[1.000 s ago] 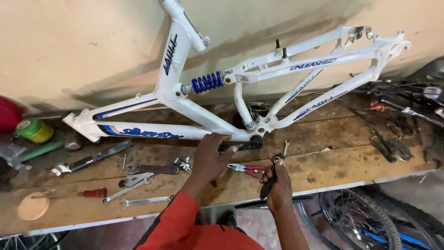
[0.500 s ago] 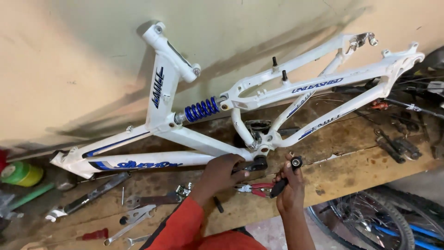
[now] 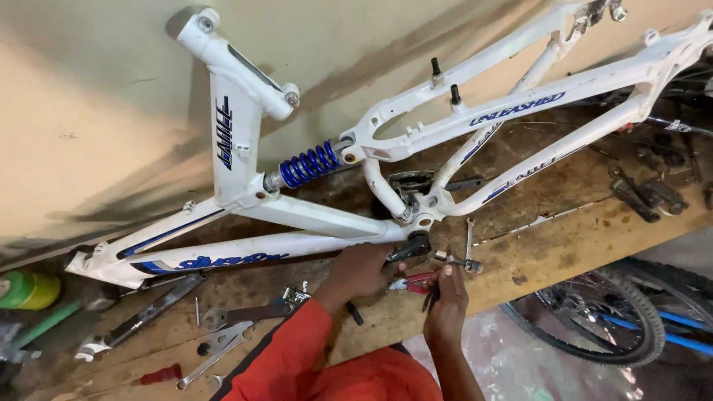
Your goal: The person assembles a bicycle crankset onto a white mountain bike frame. They use a wrench to tighten the crank arm bolts and then attach the chainring to the crankset.
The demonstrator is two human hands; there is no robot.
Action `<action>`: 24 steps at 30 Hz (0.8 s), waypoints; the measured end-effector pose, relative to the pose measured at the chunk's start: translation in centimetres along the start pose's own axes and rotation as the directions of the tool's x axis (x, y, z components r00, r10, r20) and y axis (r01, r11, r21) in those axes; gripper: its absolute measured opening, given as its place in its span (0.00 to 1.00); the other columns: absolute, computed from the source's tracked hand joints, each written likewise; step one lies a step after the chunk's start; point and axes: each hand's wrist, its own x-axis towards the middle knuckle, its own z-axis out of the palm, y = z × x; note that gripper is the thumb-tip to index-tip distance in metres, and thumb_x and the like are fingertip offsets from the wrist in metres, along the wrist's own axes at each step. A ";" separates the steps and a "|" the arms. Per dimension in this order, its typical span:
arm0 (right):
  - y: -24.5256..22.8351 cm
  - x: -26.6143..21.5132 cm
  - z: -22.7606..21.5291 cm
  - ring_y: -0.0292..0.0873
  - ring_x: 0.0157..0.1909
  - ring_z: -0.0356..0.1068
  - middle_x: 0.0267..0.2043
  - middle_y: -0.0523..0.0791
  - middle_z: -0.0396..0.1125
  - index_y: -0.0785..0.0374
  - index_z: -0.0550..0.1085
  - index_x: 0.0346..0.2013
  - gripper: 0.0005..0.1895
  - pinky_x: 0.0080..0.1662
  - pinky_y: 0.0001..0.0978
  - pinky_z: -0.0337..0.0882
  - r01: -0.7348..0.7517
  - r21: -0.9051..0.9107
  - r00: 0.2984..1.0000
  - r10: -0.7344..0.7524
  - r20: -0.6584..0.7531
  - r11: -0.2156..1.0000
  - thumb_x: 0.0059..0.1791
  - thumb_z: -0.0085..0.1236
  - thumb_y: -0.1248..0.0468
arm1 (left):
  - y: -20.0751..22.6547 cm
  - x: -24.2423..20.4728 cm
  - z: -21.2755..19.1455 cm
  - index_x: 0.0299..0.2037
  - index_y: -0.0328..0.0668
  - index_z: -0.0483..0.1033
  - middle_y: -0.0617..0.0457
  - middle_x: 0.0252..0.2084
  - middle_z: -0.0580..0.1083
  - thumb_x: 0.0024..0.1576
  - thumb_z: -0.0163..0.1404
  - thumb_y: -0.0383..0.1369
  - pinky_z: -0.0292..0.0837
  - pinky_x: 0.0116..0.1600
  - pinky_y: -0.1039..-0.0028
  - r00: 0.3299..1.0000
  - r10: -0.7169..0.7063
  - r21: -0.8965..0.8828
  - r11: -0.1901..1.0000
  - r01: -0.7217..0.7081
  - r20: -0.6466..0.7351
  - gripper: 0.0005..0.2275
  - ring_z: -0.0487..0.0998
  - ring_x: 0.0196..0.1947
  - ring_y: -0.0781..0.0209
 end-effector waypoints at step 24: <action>2.0 -0.2 7.3 0.41 0.30 0.61 0.27 0.43 0.60 0.59 0.65 0.38 0.11 0.38 0.31 0.68 -0.182 0.551 0.872 0.392 -0.292 0.815 0.59 0.41 0.56 | -2.9 -1.8 -3.1 0.35 0.45 0.69 0.44 0.41 0.77 0.62 0.30 0.54 0.63 0.43 0.67 0.971 -0.011 -0.352 0.931 0.098 0.239 0.22 0.75 0.40 0.50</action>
